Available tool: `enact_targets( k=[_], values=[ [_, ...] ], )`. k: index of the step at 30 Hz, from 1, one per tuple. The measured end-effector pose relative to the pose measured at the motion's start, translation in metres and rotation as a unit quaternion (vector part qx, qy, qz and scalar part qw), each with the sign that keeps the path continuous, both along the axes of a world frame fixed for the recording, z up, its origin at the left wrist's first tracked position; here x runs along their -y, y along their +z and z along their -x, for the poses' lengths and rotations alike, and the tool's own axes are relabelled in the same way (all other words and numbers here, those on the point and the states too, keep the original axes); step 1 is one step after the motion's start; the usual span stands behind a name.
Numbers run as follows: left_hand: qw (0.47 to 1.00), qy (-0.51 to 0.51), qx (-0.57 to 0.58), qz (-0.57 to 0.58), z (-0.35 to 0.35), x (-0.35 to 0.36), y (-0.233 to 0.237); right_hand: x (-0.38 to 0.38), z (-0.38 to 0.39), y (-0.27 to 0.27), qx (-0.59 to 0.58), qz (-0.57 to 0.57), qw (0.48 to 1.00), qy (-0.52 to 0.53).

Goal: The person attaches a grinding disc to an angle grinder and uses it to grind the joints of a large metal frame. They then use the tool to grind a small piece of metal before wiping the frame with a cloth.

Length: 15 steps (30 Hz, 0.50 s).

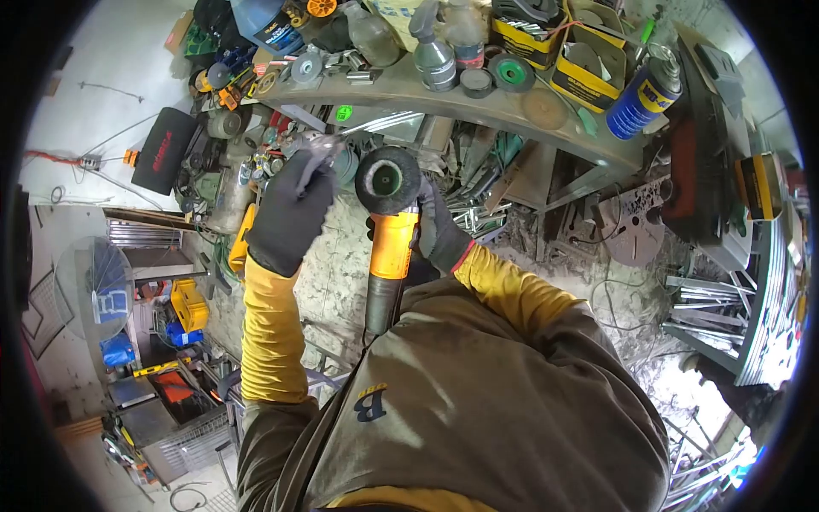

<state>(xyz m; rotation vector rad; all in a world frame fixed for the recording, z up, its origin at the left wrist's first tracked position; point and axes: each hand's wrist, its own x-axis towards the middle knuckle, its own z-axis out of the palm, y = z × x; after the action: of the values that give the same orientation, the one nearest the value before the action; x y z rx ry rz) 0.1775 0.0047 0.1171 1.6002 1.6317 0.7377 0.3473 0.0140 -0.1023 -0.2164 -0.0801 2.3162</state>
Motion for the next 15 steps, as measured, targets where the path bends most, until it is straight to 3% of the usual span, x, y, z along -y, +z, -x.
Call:
enact_targets(
  k=[1,3,6,9,12,13,14,15],
  values=[
    [1.000,0.005,0.000,-0.002,-0.007,-0.002,-0.002,-0.001,0.001,0.003,0.006,0.006,1.000,0.003],
    [0.962,-0.128,-0.118,-0.209,-0.020,-0.009,-0.003,0.002,-0.001,0.016,0.017,-0.031,0.999,-0.027],
    [0.962,-0.163,-0.163,-0.149,-0.041,-0.010,0.006,-0.006,0.000,0.017,0.037,-0.061,0.995,-0.065],
    [0.945,-0.202,-0.182,-0.180,-0.045,-0.012,0.003,-0.006,-0.005,0.021,-0.025,-0.024,0.999,-0.022],
    [0.933,-0.232,-0.221,-0.166,-0.054,-0.010,0.006,-0.002,-0.006,0.017,-0.029,-0.008,0.998,-0.050],
    [0.922,-0.232,-0.236,-0.202,-0.057,-0.008,0.004,-0.003,-0.010,0.016,-0.023,-0.093,0.994,-0.046],
    [0.909,-0.231,-0.251,-0.238,-0.059,-0.008,0.001,-0.002,-0.011,0.015,-0.024,-0.095,0.994,-0.049],
    [0.903,-0.235,-0.254,-0.254,-0.059,-0.010,-0.002,0.000,-0.011,0.028,-0.022,-0.025,0.998,-0.044]
  ],
)
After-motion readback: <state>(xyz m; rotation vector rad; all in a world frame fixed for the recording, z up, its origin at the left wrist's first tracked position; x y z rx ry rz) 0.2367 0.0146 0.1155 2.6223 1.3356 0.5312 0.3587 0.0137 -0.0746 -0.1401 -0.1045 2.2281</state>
